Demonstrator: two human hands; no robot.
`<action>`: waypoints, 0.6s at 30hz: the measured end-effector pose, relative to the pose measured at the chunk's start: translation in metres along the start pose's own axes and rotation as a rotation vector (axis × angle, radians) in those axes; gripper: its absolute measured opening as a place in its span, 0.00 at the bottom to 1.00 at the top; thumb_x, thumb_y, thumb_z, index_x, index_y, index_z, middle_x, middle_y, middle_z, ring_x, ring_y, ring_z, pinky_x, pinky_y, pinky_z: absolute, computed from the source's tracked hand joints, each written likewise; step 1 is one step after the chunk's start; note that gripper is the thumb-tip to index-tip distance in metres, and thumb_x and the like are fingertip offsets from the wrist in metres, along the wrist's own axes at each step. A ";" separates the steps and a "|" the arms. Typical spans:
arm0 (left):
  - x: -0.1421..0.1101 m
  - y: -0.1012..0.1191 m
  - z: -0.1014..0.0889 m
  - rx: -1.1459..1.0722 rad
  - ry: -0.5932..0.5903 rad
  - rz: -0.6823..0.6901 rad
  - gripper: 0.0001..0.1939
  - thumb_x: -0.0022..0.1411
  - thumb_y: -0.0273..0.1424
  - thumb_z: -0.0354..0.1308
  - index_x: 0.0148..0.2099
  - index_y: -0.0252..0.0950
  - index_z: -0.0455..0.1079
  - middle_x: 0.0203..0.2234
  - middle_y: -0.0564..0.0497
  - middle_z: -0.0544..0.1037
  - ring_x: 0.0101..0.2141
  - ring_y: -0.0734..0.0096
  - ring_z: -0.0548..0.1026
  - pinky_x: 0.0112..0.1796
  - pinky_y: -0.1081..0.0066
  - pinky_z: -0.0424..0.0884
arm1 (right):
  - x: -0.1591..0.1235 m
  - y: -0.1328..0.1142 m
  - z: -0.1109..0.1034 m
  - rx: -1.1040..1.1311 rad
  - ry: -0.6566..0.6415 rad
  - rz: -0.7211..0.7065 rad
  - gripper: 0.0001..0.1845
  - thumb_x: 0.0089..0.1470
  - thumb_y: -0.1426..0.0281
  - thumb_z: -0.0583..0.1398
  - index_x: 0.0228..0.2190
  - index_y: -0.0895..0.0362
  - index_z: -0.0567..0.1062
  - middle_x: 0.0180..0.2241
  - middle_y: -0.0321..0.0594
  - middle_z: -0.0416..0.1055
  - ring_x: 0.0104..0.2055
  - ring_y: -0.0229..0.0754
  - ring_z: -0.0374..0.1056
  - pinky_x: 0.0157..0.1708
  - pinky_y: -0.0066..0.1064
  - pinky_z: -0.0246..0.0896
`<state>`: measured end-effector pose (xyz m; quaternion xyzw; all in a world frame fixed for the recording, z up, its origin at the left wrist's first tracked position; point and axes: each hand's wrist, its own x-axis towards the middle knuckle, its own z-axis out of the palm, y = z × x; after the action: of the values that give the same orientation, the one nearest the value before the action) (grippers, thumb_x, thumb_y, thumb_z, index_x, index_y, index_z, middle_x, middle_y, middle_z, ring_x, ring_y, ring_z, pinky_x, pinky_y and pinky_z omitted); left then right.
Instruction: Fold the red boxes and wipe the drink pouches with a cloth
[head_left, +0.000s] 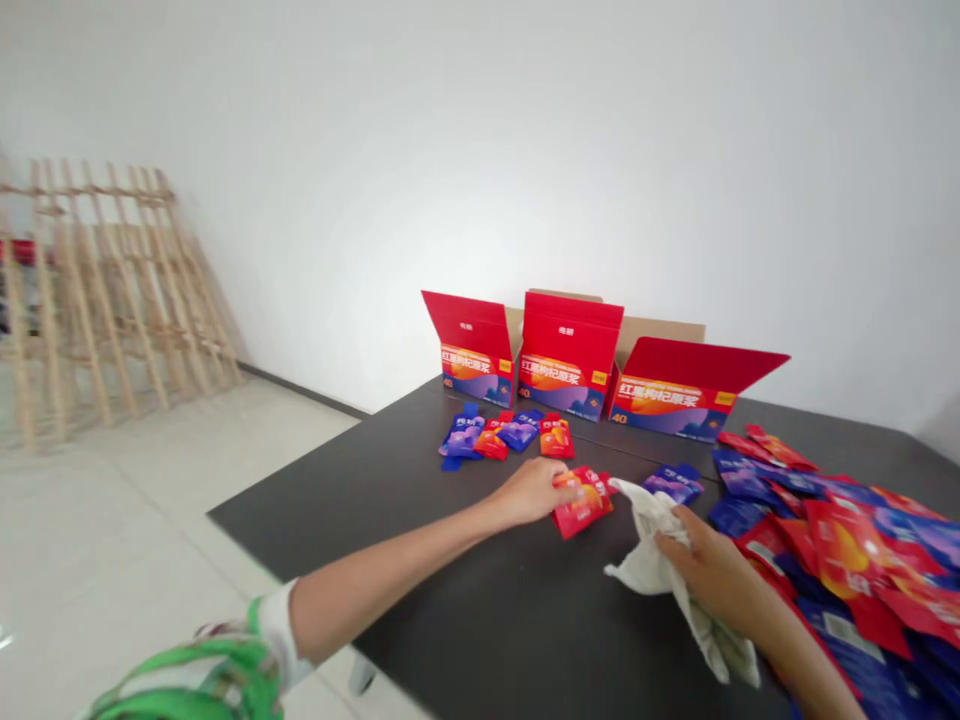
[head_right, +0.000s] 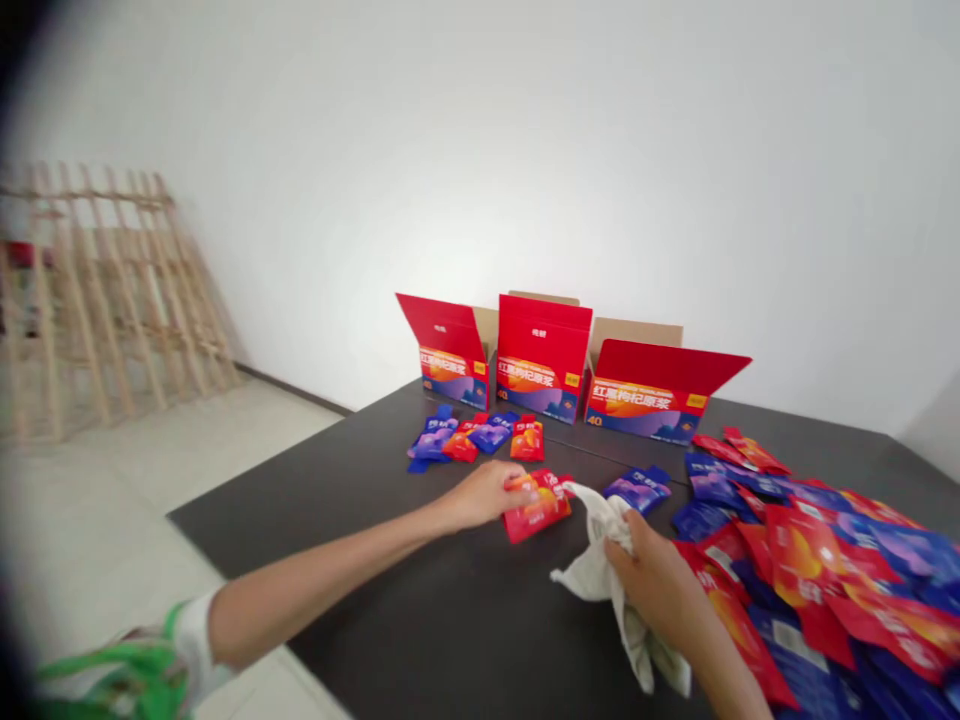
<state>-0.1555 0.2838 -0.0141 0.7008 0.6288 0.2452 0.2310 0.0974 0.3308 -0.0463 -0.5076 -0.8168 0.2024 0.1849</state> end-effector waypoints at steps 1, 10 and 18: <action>-0.015 -0.006 0.003 -0.075 -0.044 -0.038 0.20 0.54 0.46 0.53 0.37 0.32 0.67 0.24 0.51 0.75 0.22 0.73 0.72 0.22 0.77 0.63 | 0.002 -0.001 0.001 0.022 0.014 0.008 0.25 0.53 0.61 0.49 0.50 0.60 0.63 0.45 0.52 0.70 0.48 0.50 0.65 0.43 0.35 0.56; -0.062 -0.018 0.035 -0.318 -0.206 -0.093 0.06 0.50 0.28 0.51 0.31 0.32 0.68 0.20 0.52 0.74 0.22 0.72 0.73 0.23 0.77 0.66 | -0.023 -0.075 0.048 -0.052 0.018 -0.145 0.17 0.53 0.66 0.51 0.45 0.56 0.62 0.42 0.44 0.69 0.44 0.45 0.66 0.39 0.30 0.57; -0.050 -0.021 0.045 -0.322 -0.224 -0.130 0.07 0.51 0.30 0.49 0.30 0.33 0.66 0.19 0.52 0.74 0.21 0.72 0.74 0.22 0.77 0.67 | -0.024 -0.093 0.051 -0.369 0.084 -0.082 0.13 0.52 0.68 0.55 0.41 0.55 0.63 0.40 0.43 0.68 0.44 0.46 0.64 0.38 0.31 0.57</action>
<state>-0.1477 0.2359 -0.0652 0.6355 0.5958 0.2476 0.4241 0.0113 0.2648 -0.0434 -0.5073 -0.8516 0.0200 0.1307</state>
